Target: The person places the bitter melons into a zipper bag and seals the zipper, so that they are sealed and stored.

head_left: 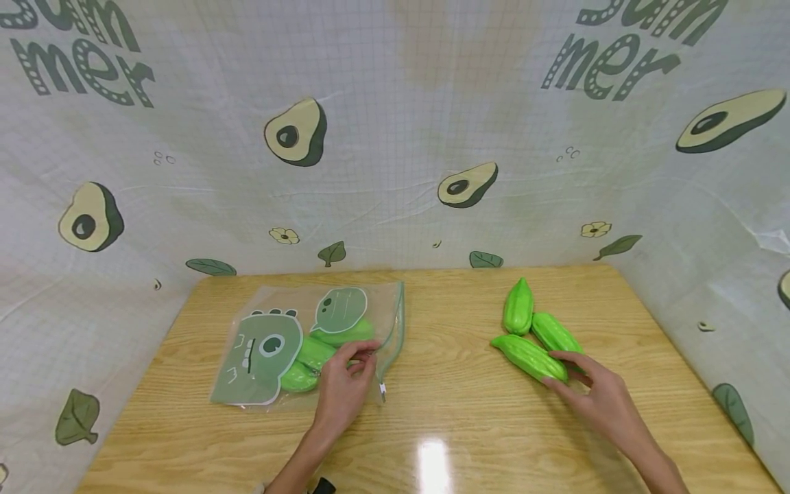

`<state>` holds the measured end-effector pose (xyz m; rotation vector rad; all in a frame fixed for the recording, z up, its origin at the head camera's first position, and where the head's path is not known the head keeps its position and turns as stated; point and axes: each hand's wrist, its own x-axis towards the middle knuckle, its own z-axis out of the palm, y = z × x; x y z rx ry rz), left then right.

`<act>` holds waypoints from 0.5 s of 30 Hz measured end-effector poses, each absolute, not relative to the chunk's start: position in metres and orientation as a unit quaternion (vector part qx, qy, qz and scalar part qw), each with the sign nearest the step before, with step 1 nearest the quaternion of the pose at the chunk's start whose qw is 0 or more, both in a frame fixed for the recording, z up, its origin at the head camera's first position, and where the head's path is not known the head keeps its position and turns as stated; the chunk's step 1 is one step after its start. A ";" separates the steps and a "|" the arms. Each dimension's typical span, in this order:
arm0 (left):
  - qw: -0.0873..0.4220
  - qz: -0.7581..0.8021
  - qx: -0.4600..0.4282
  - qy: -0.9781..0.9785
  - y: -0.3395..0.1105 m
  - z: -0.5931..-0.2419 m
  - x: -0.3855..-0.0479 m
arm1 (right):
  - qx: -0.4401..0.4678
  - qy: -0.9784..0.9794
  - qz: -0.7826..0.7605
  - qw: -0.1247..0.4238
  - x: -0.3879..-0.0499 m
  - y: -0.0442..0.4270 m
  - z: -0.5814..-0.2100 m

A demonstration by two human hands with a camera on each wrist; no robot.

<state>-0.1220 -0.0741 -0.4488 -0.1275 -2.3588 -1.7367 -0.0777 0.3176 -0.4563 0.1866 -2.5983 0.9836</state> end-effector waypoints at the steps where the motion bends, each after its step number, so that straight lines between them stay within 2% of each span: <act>1: 0.104 -0.589 -0.043 -0.800 -0.074 -0.449 -0.122 | 0.062 -0.916 0.355 0.175 -0.078 0.317 -0.455; 10: 0.101 -0.592 -0.042 -0.799 -0.074 -0.449 -0.122 | 0.020 -0.912 0.385 0.139 -0.077 0.314 -0.450; 15: 0.103 -0.592 -0.043 -0.798 -0.074 -0.448 -0.122 | 0.021 -0.907 0.392 0.151 -0.079 0.313 -0.450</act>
